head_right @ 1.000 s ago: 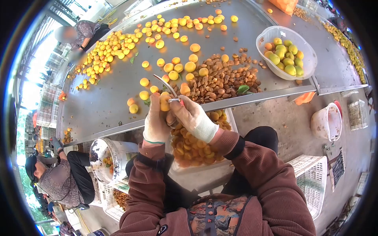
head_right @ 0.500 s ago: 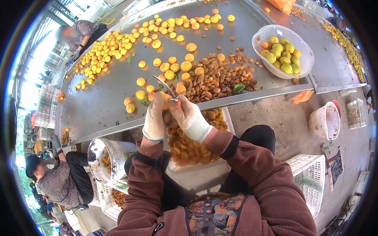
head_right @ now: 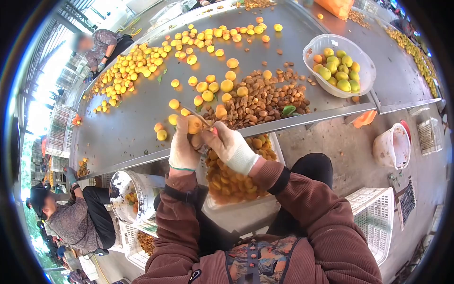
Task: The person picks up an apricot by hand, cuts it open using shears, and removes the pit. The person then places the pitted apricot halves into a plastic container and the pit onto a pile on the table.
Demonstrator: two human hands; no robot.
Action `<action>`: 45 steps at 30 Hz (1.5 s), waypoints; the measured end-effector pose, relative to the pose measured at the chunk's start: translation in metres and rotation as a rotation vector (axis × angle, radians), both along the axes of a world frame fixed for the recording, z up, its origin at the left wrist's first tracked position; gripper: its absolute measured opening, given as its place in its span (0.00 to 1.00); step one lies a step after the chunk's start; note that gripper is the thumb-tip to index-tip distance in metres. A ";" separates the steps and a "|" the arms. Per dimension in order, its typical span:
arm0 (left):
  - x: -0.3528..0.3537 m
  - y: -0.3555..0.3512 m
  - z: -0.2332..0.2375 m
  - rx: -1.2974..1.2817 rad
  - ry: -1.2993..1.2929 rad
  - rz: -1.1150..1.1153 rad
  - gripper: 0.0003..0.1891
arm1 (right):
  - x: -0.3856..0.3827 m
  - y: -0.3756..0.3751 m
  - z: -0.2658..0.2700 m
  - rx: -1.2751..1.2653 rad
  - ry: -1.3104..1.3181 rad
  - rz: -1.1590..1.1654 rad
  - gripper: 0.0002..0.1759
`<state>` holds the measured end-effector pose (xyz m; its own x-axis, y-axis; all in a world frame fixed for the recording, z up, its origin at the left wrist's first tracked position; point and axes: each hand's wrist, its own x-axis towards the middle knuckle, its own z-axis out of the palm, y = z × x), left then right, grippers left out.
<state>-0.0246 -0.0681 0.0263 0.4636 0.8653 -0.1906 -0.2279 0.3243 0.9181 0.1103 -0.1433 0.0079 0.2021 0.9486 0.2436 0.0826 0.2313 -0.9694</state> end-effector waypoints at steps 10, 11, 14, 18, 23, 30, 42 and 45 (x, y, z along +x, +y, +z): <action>-0.014 0.008 0.007 0.183 0.067 -0.113 0.26 | -0.006 -0.004 -0.012 0.028 -0.020 0.054 0.15; -0.013 0.007 0.009 0.182 0.067 -0.112 0.26 | -0.006 -0.005 -0.013 0.026 -0.019 0.054 0.15; -0.007 0.001 0.021 0.407 0.306 -0.120 0.20 | -0.005 -0.007 -0.013 -0.093 -0.132 0.070 0.15; -0.009 -0.005 0.019 0.243 0.209 -0.074 0.14 | -0.003 -0.006 -0.010 -0.047 -0.207 0.018 0.14; -0.002 -0.004 0.010 0.321 0.305 -0.024 0.09 | -0.003 -0.002 -0.019 -0.091 -0.261 -0.045 0.14; -0.006 -0.012 0.019 0.195 0.221 -0.057 0.13 | -0.001 -0.005 -0.020 -0.043 -0.232 0.034 0.15; -0.018 -0.005 0.002 0.077 0.004 -0.086 0.24 | -0.004 -0.004 -0.020 -0.118 -0.334 -0.018 0.17; -0.021 -0.007 0.004 -0.173 -0.203 -0.201 0.23 | -0.003 -0.004 -0.020 -0.128 -0.326 -0.001 0.18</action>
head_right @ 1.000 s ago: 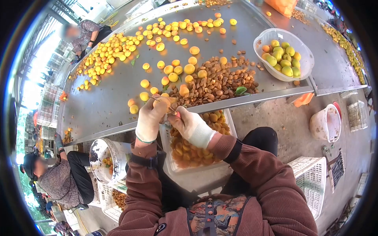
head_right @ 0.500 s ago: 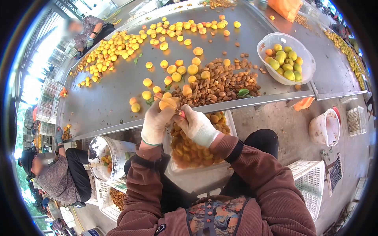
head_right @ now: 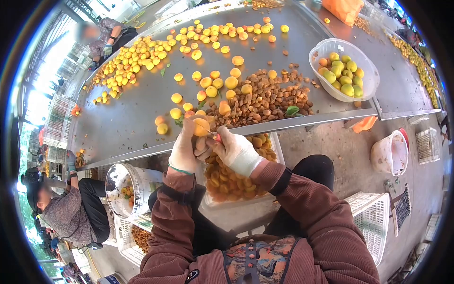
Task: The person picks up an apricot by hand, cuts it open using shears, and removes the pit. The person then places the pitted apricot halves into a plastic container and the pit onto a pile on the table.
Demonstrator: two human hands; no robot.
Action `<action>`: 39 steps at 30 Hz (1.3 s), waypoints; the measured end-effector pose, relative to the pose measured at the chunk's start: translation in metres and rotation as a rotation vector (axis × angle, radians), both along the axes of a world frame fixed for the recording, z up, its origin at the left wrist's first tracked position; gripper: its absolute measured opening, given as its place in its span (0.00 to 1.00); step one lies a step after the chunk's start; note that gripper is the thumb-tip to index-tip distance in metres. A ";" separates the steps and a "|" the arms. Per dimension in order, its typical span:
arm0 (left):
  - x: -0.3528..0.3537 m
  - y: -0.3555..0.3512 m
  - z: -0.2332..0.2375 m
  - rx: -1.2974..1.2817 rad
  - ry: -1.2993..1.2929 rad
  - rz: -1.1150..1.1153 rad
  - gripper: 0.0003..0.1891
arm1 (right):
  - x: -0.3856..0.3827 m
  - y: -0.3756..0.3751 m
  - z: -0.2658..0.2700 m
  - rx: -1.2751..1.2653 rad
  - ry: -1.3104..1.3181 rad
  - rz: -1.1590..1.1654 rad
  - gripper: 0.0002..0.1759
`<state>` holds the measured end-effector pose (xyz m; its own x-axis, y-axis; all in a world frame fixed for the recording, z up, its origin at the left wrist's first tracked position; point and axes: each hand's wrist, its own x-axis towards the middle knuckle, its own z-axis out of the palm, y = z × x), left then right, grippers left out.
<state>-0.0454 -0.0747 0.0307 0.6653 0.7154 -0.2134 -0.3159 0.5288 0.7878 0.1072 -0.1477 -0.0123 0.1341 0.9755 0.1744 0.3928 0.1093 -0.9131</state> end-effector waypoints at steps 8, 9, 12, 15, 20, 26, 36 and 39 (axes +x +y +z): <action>0.011 0.000 0.006 0.515 0.425 0.234 0.17 | 0.000 -0.002 0.006 -0.010 -0.061 0.008 0.17; 0.012 -0.002 0.007 0.656 0.446 0.285 0.16 | 0.000 -0.002 0.007 -0.007 -0.062 0.009 0.17; 0.012 -0.004 0.006 0.728 0.420 0.293 0.15 | -0.001 -0.003 0.008 -0.013 -0.032 0.004 0.17; 0.008 0.002 -0.007 0.386 0.218 0.193 0.16 | -0.004 -0.001 -0.002 0.008 -0.040 -0.016 0.17; 0.004 0.009 -0.020 0.244 0.149 0.134 0.23 | -0.006 0.000 -0.003 -0.022 -0.036 -0.039 0.17; 0.008 -0.001 0.011 0.642 0.432 0.322 0.13 | -0.002 -0.004 0.004 0.020 -0.002 -0.006 0.17; 0.005 0.007 -0.006 0.170 -0.005 0.175 0.21 | -0.008 -0.004 -0.004 -0.011 -0.028 -0.045 0.15; 0.013 0.001 0.003 0.390 0.288 0.314 0.28 | -0.008 -0.001 -0.005 -0.011 -0.018 -0.035 0.15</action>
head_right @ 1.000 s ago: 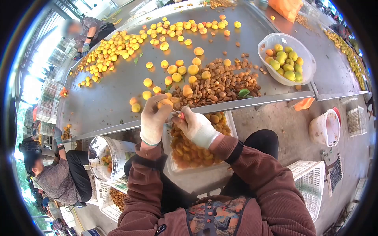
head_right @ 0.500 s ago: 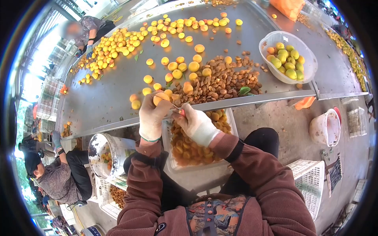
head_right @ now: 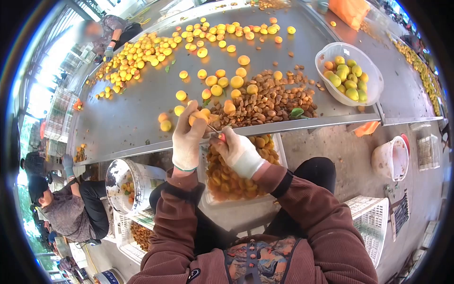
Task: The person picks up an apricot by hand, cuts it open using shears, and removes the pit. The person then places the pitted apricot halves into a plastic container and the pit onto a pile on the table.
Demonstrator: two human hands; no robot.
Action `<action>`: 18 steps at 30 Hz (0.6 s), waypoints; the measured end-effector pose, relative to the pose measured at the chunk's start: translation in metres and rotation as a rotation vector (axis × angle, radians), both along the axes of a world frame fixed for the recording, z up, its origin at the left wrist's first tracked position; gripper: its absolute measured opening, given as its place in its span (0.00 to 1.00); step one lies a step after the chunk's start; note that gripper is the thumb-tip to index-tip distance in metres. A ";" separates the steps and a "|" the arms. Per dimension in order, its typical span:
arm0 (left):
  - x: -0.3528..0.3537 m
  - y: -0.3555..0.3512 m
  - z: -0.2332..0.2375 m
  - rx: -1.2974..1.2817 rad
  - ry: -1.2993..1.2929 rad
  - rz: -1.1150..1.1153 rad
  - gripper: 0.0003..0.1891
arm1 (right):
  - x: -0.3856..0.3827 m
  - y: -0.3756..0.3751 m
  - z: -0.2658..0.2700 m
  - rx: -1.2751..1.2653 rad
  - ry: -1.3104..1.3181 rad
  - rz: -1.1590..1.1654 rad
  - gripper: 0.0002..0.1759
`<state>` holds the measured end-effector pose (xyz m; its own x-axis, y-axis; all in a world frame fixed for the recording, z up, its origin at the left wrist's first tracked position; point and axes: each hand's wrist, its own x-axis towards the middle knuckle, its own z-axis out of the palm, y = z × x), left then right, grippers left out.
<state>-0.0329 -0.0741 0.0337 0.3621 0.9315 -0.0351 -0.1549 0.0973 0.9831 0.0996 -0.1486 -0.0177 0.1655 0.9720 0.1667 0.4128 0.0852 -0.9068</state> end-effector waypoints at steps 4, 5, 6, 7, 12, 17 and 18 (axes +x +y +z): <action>0.002 -0.005 0.007 0.103 -0.040 0.070 0.37 | -0.002 0.000 0.007 -0.002 -0.005 0.014 0.14; 0.003 -0.005 0.007 0.180 -0.007 0.087 0.39 | -0.002 0.000 0.008 -0.010 0.000 0.009 0.14; 0.002 -0.004 0.007 0.179 -0.006 0.087 0.39 | -0.002 0.000 0.008 -0.010 0.001 0.009 0.14; 0.000 -0.002 0.007 0.281 0.105 0.107 0.41 | -0.002 0.000 0.008 0.005 0.019 0.013 0.14; -0.001 -0.004 0.009 0.286 0.050 0.069 0.45 | -0.006 -0.004 0.015 -0.025 0.083 0.012 0.14; 0.003 0.000 0.011 0.178 -0.095 0.117 0.50 | -0.009 -0.001 0.005 0.041 0.126 -0.004 0.13; 0.004 0.001 0.010 0.178 -0.095 0.116 0.50 | -0.008 0.000 0.006 0.041 0.126 -0.005 0.13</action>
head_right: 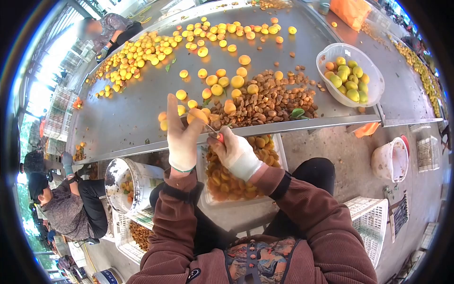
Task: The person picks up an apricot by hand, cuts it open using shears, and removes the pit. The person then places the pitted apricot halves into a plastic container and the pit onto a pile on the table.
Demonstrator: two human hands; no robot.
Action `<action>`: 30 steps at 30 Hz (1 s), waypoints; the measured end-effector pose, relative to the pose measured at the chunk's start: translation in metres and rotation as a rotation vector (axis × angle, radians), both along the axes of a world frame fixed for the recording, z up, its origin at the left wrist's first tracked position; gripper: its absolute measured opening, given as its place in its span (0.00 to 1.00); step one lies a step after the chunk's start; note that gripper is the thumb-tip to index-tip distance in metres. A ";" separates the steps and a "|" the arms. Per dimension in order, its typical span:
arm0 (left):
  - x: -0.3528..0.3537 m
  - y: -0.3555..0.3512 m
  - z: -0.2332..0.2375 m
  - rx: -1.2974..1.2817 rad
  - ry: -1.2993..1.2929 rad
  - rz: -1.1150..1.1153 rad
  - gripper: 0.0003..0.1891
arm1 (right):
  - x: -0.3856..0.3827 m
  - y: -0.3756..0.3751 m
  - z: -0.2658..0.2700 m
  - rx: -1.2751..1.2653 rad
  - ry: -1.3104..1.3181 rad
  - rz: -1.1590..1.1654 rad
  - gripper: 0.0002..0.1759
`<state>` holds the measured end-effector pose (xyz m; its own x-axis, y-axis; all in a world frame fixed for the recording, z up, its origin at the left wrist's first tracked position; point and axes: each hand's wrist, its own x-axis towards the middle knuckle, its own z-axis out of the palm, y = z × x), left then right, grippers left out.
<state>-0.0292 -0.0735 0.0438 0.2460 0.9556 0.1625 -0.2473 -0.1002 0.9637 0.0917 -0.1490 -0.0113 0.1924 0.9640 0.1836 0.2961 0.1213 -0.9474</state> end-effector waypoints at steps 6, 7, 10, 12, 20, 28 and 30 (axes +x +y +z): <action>-0.010 -0.005 0.011 0.218 0.437 0.051 0.55 | 0.010 0.000 -0.001 -0.035 -0.085 0.029 0.15; -0.013 -0.005 0.016 0.279 0.525 0.054 0.55 | 0.012 -0.001 0.003 -0.035 -0.109 0.064 0.12; -0.021 -0.005 0.015 0.437 0.694 0.096 0.57 | 0.017 -0.003 0.010 -0.019 -0.161 0.115 0.12; -0.023 -0.003 0.010 0.539 0.775 0.130 0.57 | 0.019 -0.003 0.014 -0.047 -0.221 0.137 0.16; -0.020 0.006 -0.006 -0.011 0.076 -0.078 0.26 | 0.020 0.000 0.025 0.118 0.139 0.090 0.09; 0.013 -0.020 -0.041 0.613 0.623 -0.036 0.11 | 0.010 0.011 0.015 0.260 0.110 -0.246 0.12; 0.016 -0.026 -0.039 0.660 0.685 0.043 0.11 | 0.008 0.022 -0.006 0.164 0.222 -0.259 0.10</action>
<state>-0.0128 -0.0999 0.0049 0.4552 0.7329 0.5057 0.3671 -0.6719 0.6433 0.1001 -0.1275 -0.0172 0.4781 0.8395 0.2583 0.1264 0.2252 -0.9661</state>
